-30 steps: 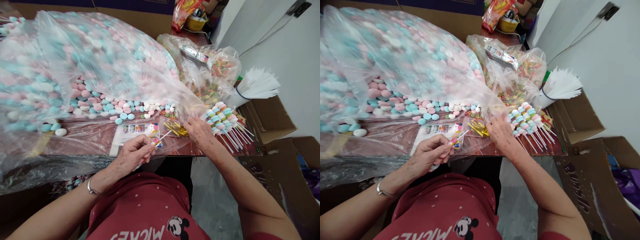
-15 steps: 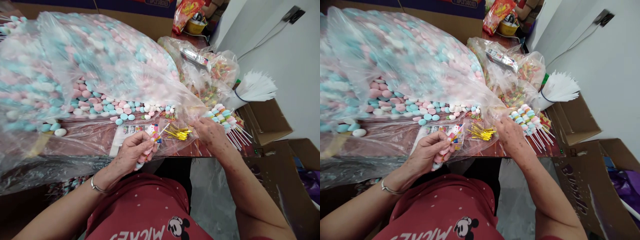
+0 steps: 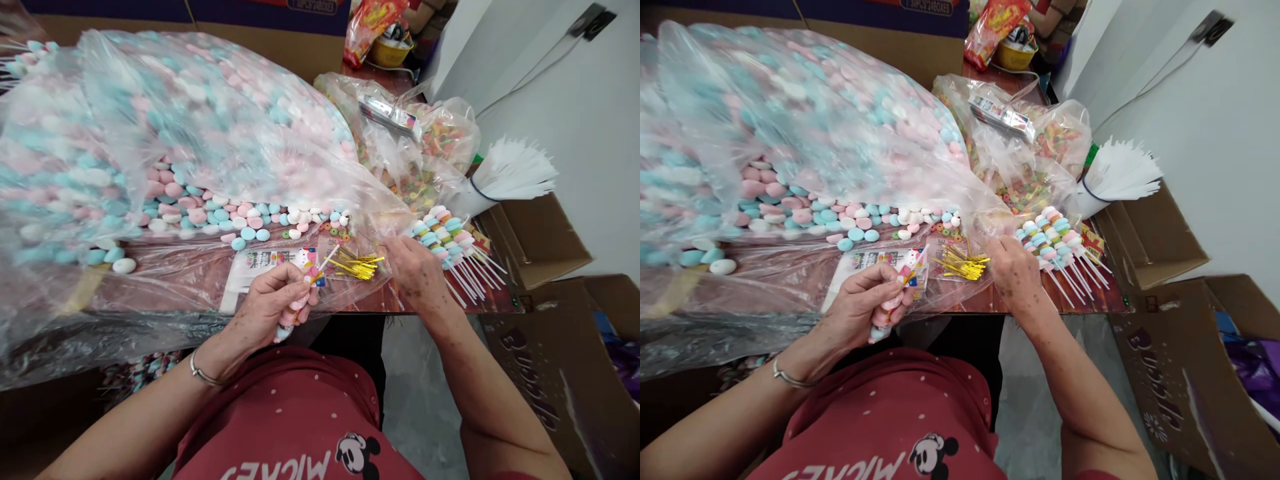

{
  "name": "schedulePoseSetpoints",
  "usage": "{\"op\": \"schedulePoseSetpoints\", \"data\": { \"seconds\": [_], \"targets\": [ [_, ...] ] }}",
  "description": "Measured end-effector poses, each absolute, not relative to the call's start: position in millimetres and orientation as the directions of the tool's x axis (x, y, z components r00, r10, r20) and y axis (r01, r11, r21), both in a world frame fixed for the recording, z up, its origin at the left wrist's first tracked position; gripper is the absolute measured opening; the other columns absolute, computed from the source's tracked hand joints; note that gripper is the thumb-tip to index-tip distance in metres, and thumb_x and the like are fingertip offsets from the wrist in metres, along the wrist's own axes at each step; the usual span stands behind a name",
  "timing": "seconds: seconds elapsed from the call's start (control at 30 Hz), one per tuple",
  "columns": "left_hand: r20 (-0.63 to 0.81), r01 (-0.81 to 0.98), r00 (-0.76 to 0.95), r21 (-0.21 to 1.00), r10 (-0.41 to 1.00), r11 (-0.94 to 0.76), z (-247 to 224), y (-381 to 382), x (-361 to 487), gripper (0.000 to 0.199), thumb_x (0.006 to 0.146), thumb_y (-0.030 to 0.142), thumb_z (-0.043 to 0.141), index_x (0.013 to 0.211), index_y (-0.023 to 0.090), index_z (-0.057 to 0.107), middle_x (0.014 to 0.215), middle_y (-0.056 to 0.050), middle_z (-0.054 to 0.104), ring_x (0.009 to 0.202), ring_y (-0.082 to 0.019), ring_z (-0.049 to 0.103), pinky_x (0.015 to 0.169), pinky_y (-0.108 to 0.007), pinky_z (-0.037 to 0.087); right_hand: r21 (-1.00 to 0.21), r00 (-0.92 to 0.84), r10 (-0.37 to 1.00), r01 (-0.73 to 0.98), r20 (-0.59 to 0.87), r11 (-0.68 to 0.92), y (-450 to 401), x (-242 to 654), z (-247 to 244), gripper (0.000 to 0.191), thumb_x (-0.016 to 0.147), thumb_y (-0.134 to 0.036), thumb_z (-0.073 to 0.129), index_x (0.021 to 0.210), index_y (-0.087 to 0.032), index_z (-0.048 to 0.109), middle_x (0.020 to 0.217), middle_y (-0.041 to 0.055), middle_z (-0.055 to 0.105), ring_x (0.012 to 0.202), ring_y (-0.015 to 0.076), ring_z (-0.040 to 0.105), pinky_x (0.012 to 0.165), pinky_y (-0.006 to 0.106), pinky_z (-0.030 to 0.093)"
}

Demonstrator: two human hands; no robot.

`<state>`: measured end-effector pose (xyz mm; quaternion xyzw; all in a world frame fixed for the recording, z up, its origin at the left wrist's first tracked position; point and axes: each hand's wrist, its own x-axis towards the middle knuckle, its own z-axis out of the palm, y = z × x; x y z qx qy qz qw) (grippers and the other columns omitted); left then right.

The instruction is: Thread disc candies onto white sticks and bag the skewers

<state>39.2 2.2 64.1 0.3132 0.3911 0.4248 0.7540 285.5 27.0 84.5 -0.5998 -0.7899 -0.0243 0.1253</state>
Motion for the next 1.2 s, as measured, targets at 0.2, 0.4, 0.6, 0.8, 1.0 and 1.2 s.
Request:
{"op": "schedulePoseSetpoints", "data": {
  "seconds": [0.2,0.4,0.6,0.8,1.0,1.2],
  "targets": [
    [-0.310,-0.423,0.450,0.751,0.837,0.506,65.2,1.6,55.7,0.033,0.071,0.034,0.079,0.069,0.016,0.052,0.062,-0.002,0.069,0.038,-0.008,0.054,0.031,-0.013,0.027,-0.736,-0.199,0.923,0.559,0.330,0.383,12.4,233.7,69.8,0.022,0.090,-0.016,0.045,0.084,-0.020,0.066,0.074,-0.0009,0.066,0.067,0.0130,0.060,0.066,0.024,0.046],
    [-0.346,-0.423,0.406,0.749,0.846,0.510,55.6,2.9,54.6,0.035,0.069,0.037,0.081,0.075,0.015,0.054,0.062,-0.002,0.069,0.039,-0.008,0.056,0.032,-0.013,0.031,-0.844,-0.264,0.929,0.406,0.260,0.352,6.9,222.5,62.9,0.020,0.085,-0.015,0.048,0.079,-0.018,0.068,0.070,-0.0016,0.064,0.065,0.0104,0.057,0.066,0.022,0.045],
    [-0.366,-0.444,0.375,0.736,0.852,0.511,57.3,1.1,53.9,0.040,0.068,0.037,0.081,0.084,0.019,0.050,0.061,0.001,0.068,0.039,-0.009,0.055,0.031,-0.011,0.029,-0.873,-0.297,0.941,0.399,0.164,0.278,4.5,225.2,60.1,0.021,0.087,-0.015,0.047,0.079,-0.017,0.066,0.072,-0.0009,0.066,0.068,0.0116,0.060,0.069,0.025,0.048],
    [-0.371,-0.441,0.294,0.765,0.881,0.469,58.1,1.5,57.0,0.039,0.066,0.037,0.081,0.078,0.019,0.048,0.061,0.001,0.068,0.038,-0.008,0.053,0.031,-0.011,0.029,-0.678,-0.318,0.881,0.564,0.350,0.472,-0.7,221.3,54.6,0.020,0.092,-0.017,0.049,0.084,-0.018,0.067,0.073,0.0006,0.065,0.068,0.0128,0.058,0.066,0.026,0.048],
    [-0.410,-0.295,0.277,0.825,0.869,0.483,55.0,7.3,56.6,0.027,0.070,0.031,0.075,0.076,0.019,0.052,0.046,0.006,0.056,0.035,-0.007,0.048,0.031,-0.012,0.029,-0.024,-0.579,0.558,0.681,0.595,0.732,-5.8,223.4,57.0,0.023,0.097,-0.015,0.047,0.095,-0.016,0.069,0.078,0.0065,0.066,0.079,0.0192,0.056,0.073,0.034,0.047],
    [-0.471,0.112,0.686,0.822,0.555,0.559,61.2,26.8,37.5,0.009,0.066,0.021,0.070,0.068,0.014,0.066,0.056,-0.003,0.067,0.041,-0.010,0.054,0.037,-0.017,0.038,-0.095,-0.822,0.337,0.332,0.458,0.938,13.5,237.2,74.3,0.026,0.101,-0.015,0.041,0.097,-0.015,0.067,0.121,0.0103,0.067,0.111,0.0186,0.055,0.092,0.034,0.050]
  ]
}}
